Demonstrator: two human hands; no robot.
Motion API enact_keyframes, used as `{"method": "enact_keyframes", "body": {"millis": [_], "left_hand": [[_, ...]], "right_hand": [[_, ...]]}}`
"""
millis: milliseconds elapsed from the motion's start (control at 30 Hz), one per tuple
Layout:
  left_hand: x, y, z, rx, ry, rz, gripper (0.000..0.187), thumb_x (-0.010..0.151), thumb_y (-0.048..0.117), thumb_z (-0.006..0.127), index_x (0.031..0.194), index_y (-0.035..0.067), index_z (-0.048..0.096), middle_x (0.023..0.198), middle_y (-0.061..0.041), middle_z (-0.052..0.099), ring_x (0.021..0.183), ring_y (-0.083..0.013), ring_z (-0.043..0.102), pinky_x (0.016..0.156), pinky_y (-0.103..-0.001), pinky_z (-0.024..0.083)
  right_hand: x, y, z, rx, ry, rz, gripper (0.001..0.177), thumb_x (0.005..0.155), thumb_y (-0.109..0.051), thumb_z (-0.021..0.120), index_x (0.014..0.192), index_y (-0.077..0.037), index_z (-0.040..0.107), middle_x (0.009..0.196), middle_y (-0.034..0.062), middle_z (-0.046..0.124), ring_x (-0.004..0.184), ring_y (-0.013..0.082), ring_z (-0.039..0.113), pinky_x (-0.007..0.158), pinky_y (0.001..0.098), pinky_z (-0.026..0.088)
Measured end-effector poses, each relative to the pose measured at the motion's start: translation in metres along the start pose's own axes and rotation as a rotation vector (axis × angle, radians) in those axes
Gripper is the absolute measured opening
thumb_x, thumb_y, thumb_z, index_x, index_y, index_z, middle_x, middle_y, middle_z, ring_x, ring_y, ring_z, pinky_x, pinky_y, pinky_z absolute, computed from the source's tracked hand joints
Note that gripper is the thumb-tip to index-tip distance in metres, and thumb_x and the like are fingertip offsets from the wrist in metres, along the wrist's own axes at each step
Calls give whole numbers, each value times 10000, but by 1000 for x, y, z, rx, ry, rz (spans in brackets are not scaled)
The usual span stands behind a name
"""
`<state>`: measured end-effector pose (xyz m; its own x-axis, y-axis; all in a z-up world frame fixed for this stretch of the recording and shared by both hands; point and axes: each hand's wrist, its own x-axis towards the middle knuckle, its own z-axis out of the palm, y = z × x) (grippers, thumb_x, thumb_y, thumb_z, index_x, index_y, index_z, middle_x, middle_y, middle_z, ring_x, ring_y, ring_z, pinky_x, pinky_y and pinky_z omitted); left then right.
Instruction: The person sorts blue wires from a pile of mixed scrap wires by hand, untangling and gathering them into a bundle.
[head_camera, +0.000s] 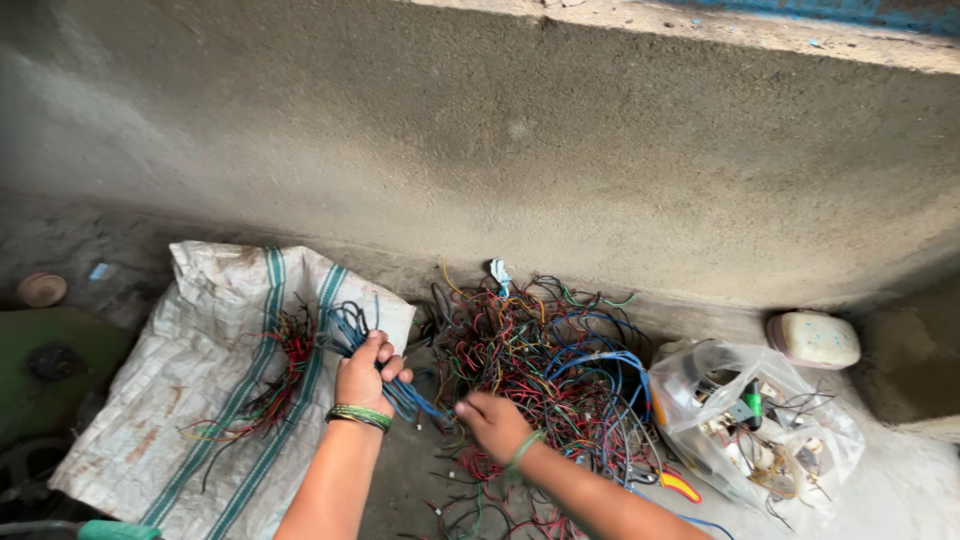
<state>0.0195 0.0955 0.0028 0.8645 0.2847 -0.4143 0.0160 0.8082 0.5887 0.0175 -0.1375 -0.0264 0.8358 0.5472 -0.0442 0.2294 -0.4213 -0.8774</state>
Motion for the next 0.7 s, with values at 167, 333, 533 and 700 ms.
{"method": "enact_keyframes", "body": {"millis": [167, 333, 533, 700], "left_hand": [[-20, 4, 10, 166, -172, -171, 177, 974, 275, 631, 894, 127, 581, 685, 34, 481, 520, -115, 448, 536, -365, 464], [-32, -4, 25, 243, -268, -475, 192, 921, 306, 608, 887, 119, 582, 683, 0, 519, 571, -181, 562, 687, -472, 610], [-33, -32, 38, 600, -162, -352, 233, 959, 282, 714, 915, 69, 630, 730, -30, 609, 578, -181, 580, 555, -398, 532], [-50, -36, 54, 474, -282, -426, 289, 940, 314, 690, 942, 29, 645, 787, -92, 693, 613, -231, 666, 556, -398, 581]], "right_hand": [[6, 35, -17, 405, -377, 98, 305, 1018, -254, 680, 828, -20, 632, 653, -45, 490, 613, 85, 438, 560, 301, 385], [9, 10, -48, 237, -528, -64, 261, 1010, -180, 753, 840, -4, 662, 702, -36, 555, 674, 49, 469, 595, 282, 415], [6, -41, -70, 637, -532, 71, 100, 880, 5, 706, 969, -24, 672, 898, 1, 716, 747, 95, 682, 693, 281, 598], [-8, -54, -52, 528, -148, 92, 201, 829, 51, 741, 924, -50, 596, 846, -6, 681, 685, 124, 684, 608, 293, 575]]}}
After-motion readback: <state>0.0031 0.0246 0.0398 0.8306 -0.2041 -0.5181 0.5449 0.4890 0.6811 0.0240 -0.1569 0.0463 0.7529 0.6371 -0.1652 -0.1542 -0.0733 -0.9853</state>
